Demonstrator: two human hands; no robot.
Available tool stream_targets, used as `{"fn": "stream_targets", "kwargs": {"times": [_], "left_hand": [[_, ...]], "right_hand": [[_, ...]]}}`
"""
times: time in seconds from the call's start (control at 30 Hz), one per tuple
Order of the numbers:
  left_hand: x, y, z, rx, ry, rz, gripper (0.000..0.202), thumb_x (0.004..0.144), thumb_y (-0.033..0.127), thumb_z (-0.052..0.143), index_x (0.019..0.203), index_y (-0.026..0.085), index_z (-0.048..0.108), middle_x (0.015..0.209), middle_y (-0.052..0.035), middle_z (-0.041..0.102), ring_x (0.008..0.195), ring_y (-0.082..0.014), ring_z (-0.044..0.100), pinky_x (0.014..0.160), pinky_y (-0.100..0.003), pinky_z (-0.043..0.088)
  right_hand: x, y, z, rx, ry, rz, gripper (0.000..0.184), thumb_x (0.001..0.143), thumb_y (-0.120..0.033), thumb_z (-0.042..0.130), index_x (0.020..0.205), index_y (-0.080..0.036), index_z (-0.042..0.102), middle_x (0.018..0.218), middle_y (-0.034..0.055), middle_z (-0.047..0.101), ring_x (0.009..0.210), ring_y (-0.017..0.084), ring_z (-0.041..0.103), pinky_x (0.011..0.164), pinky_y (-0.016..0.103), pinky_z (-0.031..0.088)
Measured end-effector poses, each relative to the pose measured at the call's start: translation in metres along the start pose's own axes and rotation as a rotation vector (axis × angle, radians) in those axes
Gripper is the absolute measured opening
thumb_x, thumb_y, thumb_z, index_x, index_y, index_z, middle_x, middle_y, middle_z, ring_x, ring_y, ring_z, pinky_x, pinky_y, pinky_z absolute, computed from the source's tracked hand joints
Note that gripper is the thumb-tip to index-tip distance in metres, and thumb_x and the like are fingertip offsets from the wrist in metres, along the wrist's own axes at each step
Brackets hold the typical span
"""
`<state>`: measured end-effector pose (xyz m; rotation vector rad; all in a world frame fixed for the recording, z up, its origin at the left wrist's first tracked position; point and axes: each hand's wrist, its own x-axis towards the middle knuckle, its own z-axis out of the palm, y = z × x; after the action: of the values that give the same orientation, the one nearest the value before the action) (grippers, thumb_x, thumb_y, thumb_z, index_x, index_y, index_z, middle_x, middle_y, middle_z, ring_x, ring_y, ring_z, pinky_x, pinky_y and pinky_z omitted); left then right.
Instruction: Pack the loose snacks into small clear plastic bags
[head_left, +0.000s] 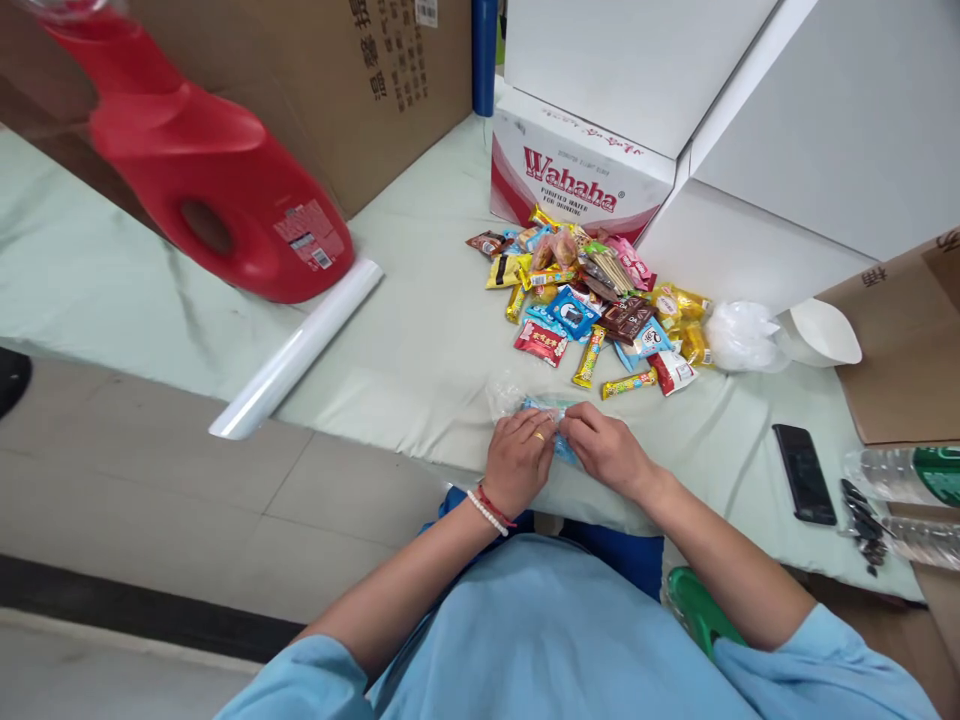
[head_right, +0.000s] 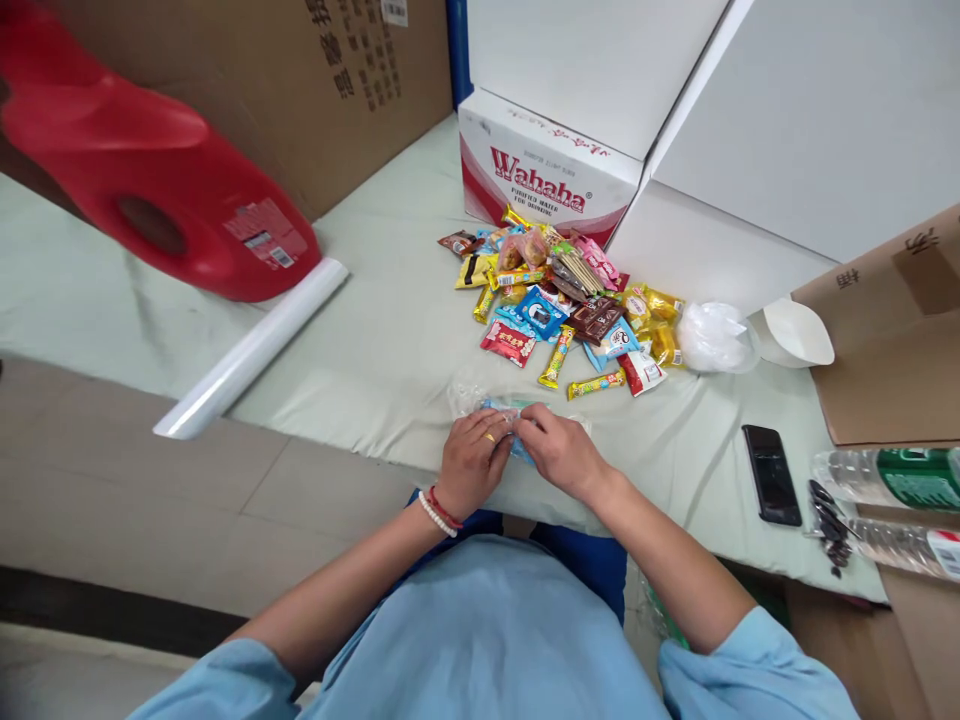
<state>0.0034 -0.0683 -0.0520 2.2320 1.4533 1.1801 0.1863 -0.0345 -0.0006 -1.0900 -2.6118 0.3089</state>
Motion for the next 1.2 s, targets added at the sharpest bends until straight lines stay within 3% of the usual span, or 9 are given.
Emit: {"fn": "stream_targets", "kwargs": {"times": [0.13,0.2,0.43,0.57,0.67,0.77,0.9,1.03,1.2], "left_hand": [[-0.004,0.001,0.004,-0.051,0.179,-0.108,0.004,0.096,0.02,0.058,0.099,0.023,0.055,0.11,-0.0095,0.07,0.109,-0.0238,0.063,0.097,-0.045,0.05],[-0.004,0.0,0.003,-0.006,0.224,-0.209,0.013,0.093,0.029,0.064,0.093,0.023,0.053,0.103,-0.0093,0.066,0.102,-0.0254,0.061,0.092,-0.047,0.05],[0.004,-0.008,0.0,-0.032,0.049,-0.438,0.017,0.079,0.022,0.073,0.08,0.023,0.056,0.084,-0.003,0.062,0.09,-0.0248,0.055,0.082,-0.041,0.046],[0.009,-0.025,-0.014,-0.238,-0.008,-0.438,0.013,0.075,0.015,0.067,0.081,0.023,0.06,0.087,-0.0023,0.064,0.09,-0.0227,0.058,0.083,-0.039,0.049],[0.015,-0.036,-0.029,-0.411,0.051,-0.535,0.004,0.085,0.023,0.059,0.088,0.022,0.06,0.09,-0.0019,0.064,0.086,-0.0185,0.061,0.079,-0.033,0.051],[0.026,-0.034,-0.036,-0.403,0.154,-0.649,0.026,0.09,0.038,0.062,0.109,0.022,0.057,0.095,-0.002,0.064,0.084,-0.0169,0.062,0.076,-0.031,0.051],[0.048,-0.02,-0.024,-0.136,0.079,-0.556,0.07,0.071,0.043,0.084,0.129,0.02,0.053,0.102,-0.0048,0.065,0.092,-0.0229,0.063,0.084,-0.038,0.05],[0.055,-0.021,-0.019,-0.075,0.048,-0.481,0.008,0.084,0.025,0.07,0.088,0.021,0.065,0.078,-0.0012,0.06,0.084,-0.0216,0.06,0.081,-0.036,0.048],[0.023,-0.034,-0.042,-0.169,0.262,-0.383,0.014,0.091,0.028,0.065,0.079,0.022,0.063,0.072,0.0011,0.057,0.079,-0.0183,0.055,0.077,-0.032,0.046]], "right_hand": [[-0.007,-0.005,0.02,0.014,0.041,-0.009,0.029,0.105,-0.018,0.038,0.113,-0.023,0.065,0.101,0.0085,0.066,0.083,0.019,0.062,0.071,0.029,0.051],[-0.008,-0.006,0.024,0.076,0.09,0.004,0.03,0.104,-0.017,0.038,0.12,-0.022,0.064,0.102,0.009,0.065,0.085,0.02,0.063,0.073,0.029,0.054],[-0.012,-0.005,0.027,0.285,0.076,-0.006,0.046,0.101,-0.012,0.043,0.14,-0.03,0.059,0.104,0.0069,0.062,0.09,0.019,0.063,0.077,0.028,0.055],[-0.013,-0.004,0.028,0.201,-0.056,0.005,0.046,0.1,-0.01,0.043,0.135,-0.031,0.065,0.096,0.0039,0.058,0.081,0.017,0.056,0.072,0.027,0.05],[-0.013,-0.007,0.03,0.077,-0.092,-0.004,0.049,0.1,-0.01,0.042,0.138,-0.032,0.063,0.091,0.0035,0.055,0.078,0.018,0.05,0.068,0.026,0.045],[-0.012,-0.011,0.033,0.004,-0.077,-0.019,0.047,0.103,-0.013,0.04,0.141,-0.031,0.061,0.091,0.0046,0.055,0.079,0.019,0.049,0.068,0.028,0.044],[-0.011,-0.016,0.035,-0.028,-0.055,-0.023,0.047,0.102,-0.012,0.039,0.139,-0.029,0.063,0.09,0.0057,0.055,0.079,0.02,0.048,0.069,0.029,0.043],[-0.011,-0.017,0.035,-0.03,-0.052,-0.014,0.045,0.102,-0.011,0.04,0.134,-0.029,0.066,0.091,0.0056,0.054,0.079,0.02,0.048,0.069,0.029,0.043],[-0.014,-0.01,0.042,0.09,0.012,0.028,0.046,0.102,-0.01,0.041,0.137,-0.03,0.062,0.091,0.0031,0.053,0.079,0.017,0.05,0.069,0.026,0.045]]}}
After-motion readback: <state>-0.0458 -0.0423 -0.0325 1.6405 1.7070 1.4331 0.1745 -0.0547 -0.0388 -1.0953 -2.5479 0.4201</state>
